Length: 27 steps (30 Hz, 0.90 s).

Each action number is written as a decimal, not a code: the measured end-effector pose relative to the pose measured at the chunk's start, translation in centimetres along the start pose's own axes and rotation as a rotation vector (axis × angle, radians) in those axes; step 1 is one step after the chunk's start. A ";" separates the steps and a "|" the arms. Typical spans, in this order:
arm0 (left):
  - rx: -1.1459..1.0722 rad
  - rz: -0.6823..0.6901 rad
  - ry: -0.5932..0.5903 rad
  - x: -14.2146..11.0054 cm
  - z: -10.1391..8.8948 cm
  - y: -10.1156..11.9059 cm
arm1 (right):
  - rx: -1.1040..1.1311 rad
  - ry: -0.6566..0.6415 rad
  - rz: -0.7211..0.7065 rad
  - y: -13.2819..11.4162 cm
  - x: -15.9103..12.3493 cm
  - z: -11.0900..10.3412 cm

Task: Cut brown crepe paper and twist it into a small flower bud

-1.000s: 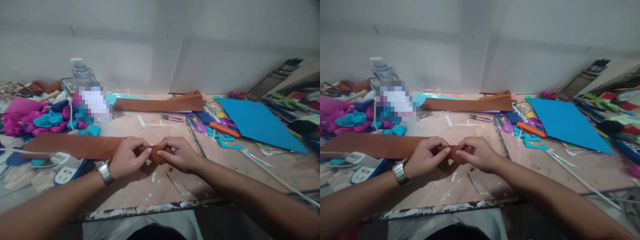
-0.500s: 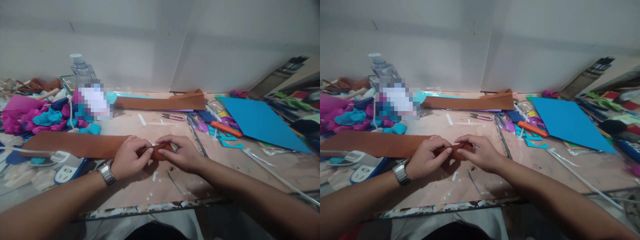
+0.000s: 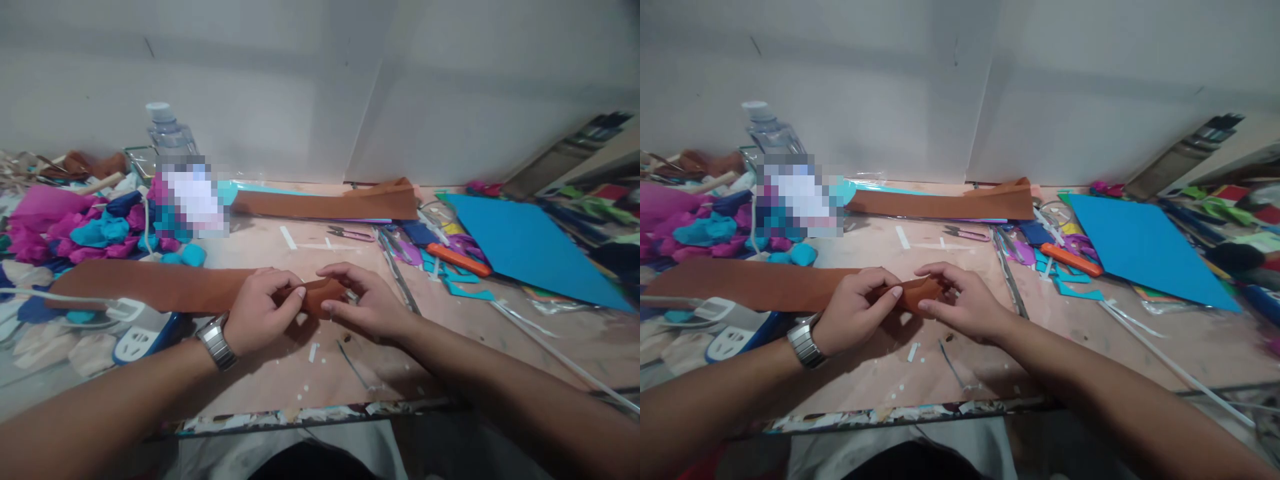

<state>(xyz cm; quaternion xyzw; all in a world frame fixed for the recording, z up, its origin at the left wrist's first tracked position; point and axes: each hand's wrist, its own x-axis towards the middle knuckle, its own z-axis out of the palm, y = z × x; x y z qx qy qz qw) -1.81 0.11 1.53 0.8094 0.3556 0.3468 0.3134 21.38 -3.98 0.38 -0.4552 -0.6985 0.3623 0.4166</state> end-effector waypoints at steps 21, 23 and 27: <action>-0.045 0.071 -0.108 -0.5 0.5 0.2 | -0.185 0.022 -0.311 -1.2 0.0 -0.2; -0.049 0.072 -0.111 -0.5 0.5 0.2 | -0.201 0.019 -0.317 -1.2 0.0 -0.1; -0.046 0.072 -0.112 -0.5 0.5 0.4 | -0.240 0.028 -0.341 -1.1 0.1 -0.1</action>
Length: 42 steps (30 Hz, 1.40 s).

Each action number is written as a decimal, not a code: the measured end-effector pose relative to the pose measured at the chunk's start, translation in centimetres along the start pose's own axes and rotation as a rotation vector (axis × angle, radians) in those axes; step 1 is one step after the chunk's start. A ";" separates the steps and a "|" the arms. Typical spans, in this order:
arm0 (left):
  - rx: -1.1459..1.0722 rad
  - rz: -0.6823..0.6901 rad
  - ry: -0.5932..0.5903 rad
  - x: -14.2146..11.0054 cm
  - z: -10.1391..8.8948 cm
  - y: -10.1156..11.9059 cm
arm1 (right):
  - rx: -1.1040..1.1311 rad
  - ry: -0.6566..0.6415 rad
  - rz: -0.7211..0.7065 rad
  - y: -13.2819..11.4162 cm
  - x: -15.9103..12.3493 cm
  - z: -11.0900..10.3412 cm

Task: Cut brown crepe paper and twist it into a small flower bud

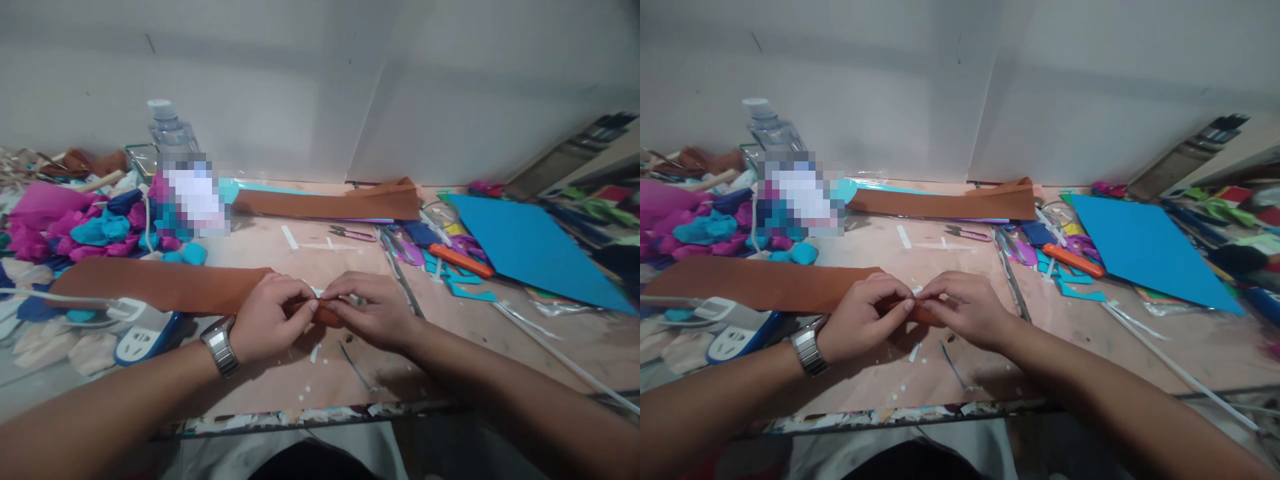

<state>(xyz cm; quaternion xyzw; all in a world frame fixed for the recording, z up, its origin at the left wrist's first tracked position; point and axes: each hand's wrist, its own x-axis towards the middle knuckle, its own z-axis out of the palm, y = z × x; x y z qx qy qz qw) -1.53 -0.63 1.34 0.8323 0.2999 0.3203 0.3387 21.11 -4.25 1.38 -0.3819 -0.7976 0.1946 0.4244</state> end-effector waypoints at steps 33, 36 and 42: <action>0.113 0.084 0.042 0.1 0.5 0.0 | -0.072 -0.032 0.083 -0.2 -0.3 0.3; 0.115 0.091 0.041 0.1 0.5 0.0 | -0.068 -0.046 0.099 -0.3 -0.4 0.3; 0.123 0.098 0.041 0.1 0.4 0.1 | -0.057 -0.062 0.113 -0.2 -0.4 0.4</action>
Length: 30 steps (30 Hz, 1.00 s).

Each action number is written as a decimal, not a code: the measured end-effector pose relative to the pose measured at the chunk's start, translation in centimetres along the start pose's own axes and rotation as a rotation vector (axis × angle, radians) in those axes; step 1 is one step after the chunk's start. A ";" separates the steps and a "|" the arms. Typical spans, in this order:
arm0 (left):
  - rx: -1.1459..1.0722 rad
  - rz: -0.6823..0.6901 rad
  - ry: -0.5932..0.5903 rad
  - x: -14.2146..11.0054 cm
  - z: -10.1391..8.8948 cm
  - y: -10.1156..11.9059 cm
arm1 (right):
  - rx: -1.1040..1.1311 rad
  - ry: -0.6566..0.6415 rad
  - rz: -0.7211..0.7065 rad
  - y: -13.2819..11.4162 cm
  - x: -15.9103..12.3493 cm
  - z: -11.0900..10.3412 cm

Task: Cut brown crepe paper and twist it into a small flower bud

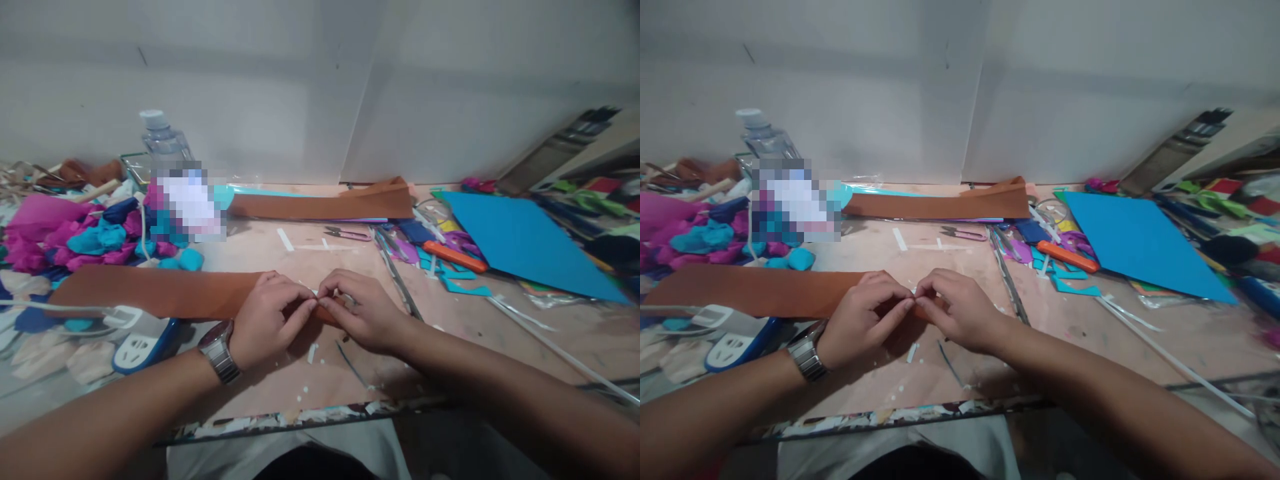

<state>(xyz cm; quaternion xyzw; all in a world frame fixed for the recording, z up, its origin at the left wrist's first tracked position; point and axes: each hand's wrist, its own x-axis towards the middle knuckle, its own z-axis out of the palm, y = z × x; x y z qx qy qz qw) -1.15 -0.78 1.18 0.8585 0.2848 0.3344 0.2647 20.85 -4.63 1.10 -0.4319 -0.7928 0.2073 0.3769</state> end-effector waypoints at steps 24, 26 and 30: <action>0.143 0.136 -0.024 0.2 0.4 -0.6 | 0.023 -0.084 0.149 -0.1 0.1 0.4; 0.137 0.137 -0.031 0.3 0.5 -0.7 | -0.010 -0.098 0.120 -0.1 0.1 0.3; 0.128 0.137 -0.045 0.2 0.4 -0.7 | -0.014 -0.145 0.122 -0.1 0.1 0.3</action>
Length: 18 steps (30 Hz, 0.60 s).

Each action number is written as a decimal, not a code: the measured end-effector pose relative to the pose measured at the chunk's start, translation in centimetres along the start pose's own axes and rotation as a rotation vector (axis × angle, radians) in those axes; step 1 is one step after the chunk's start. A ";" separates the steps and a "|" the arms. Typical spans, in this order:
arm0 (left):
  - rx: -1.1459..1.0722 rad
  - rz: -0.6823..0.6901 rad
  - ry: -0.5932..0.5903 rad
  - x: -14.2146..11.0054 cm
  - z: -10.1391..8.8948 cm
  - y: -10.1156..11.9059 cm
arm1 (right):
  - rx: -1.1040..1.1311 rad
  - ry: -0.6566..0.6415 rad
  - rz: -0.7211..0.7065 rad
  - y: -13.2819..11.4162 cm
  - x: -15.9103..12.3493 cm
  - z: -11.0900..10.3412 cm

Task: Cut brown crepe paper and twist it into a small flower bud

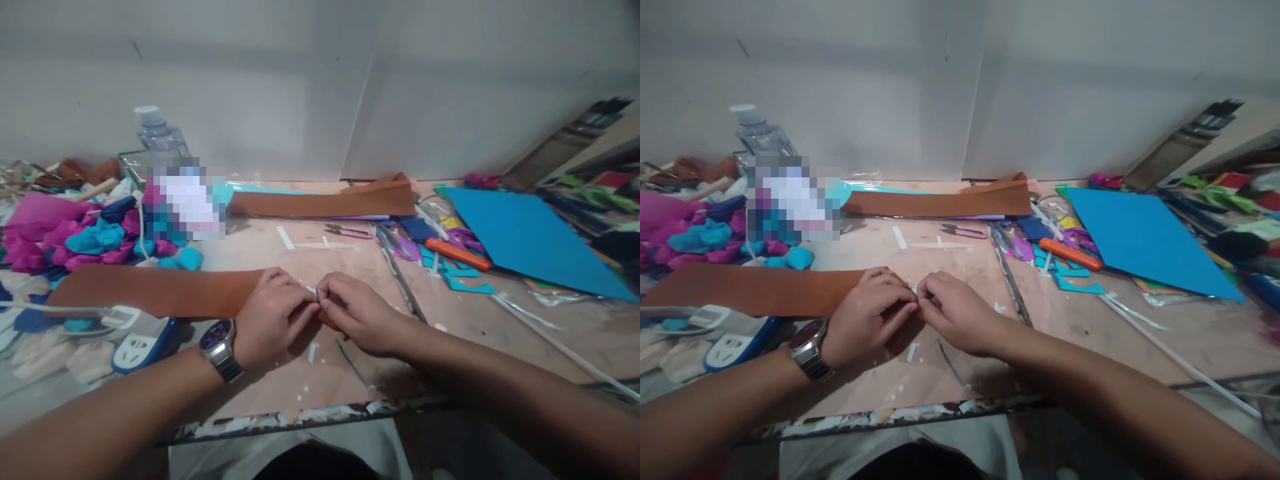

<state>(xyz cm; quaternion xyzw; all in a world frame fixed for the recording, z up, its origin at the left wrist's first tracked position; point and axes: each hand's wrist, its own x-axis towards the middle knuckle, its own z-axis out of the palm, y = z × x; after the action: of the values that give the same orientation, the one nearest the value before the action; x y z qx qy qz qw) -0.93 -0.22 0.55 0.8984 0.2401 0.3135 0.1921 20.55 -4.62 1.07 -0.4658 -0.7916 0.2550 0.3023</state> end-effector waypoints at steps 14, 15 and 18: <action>-0.033 -0.081 -0.002 -0.1 -0.4 0.0 | -0.018 0.049 -0.048 0.1 0.1 -0.8; -0.040 -0.093 0.000 -0.1 -0.5 0.1 | -0.020 0.052 -0.049 0.2 0.2 -0.9; -0.050 -0.116 0.012 -0.1 -0.7 0.1 | -0.023 0.072 -0.074 0.4 0.3 -1.3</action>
<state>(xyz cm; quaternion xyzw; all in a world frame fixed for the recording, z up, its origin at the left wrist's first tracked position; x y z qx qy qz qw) -1.41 -0.24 1.05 0.8759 0.2851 0.3132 0.2311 21.59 -4.04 1.70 -0.4485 -0.7998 0.2176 0.3344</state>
